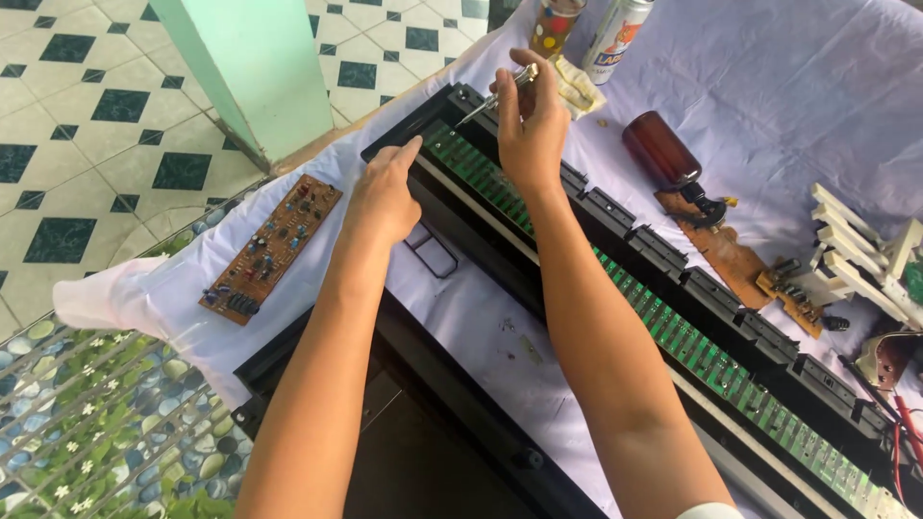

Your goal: The person uses a screwdriver to fasten screws into a black plastic casing and a long green circuit board assembly on a table. They manipulate small metal brackets and screws while working on the electronic components.

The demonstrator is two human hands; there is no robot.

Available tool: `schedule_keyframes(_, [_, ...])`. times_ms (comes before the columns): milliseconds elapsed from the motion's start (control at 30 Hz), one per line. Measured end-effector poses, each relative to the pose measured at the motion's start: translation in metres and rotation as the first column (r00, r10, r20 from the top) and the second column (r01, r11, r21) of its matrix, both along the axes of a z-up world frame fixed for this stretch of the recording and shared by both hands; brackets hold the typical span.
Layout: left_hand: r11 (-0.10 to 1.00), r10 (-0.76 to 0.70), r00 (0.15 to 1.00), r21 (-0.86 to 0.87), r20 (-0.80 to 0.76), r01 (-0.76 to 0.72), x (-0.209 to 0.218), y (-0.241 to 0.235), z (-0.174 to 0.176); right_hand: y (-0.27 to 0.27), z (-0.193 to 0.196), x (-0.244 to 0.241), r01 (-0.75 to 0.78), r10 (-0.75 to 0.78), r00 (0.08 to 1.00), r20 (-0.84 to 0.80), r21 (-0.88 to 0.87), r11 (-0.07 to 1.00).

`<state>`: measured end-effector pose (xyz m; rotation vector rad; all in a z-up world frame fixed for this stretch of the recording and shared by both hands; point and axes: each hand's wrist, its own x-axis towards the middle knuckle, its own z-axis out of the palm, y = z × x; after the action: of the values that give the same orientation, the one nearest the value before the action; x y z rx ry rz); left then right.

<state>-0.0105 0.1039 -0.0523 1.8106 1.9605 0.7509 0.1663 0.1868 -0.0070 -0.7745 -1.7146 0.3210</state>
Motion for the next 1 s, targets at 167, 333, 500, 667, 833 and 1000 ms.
schedule_keyframes(167, [0.997, 0.014, 0.982, 0.078, -0.19, 0.0, 0.006, -0.003, -0.016, -0.003, -0.012, 0.001, -0.029, 0.029, 0.999, -0.017, 0.002, 1.0])
schedule_keyframes(333, [0.999, 0.035, 0.996, 0.005, -0.085, -0.035, 0.004, -0.001, -0.008, -0.003, -0.007, 0.004, -0.038, 0.037, 0.999, -0.035, -0.015, 0.999])
schedule_keyframes(500, [0.999, 0.032, 0.994, 0.016, -0.102, -0.031, 0.004, 0.002, -0.011, -0.004, -0.009, 0.005, -0.056, 0.055, 0.997, -0.053, -0.02, 0.998])
schedule_keyframes(667, [0.999, 0.032, 0.995, 0.018, -0.095, -0.031, 0.001, 0.005, -0.012, -0.009, -0.007, -0.002, -0.128, 0.128, 0.99, -0.054, -0.009, 0.992])
schedule_keyframes(833, [0.997, 0.043, 0.991, 0.069, -0.126, -0.034, 0.001, 0.004, -0.015, -0.022, -0.003, -0.016, -0.188, 0.187, 0.982, 0.036, 0.041, 0.981])
schedule_keyframes(1000, [0.997, 0.019, 0.996, 0.073, -0.093, -0.012, 0.003, -0.001, -0.013, -0.022, 0.001, -0.017, -0.126, 0.121, 0.99, 0.074, 0.068, 0.99])
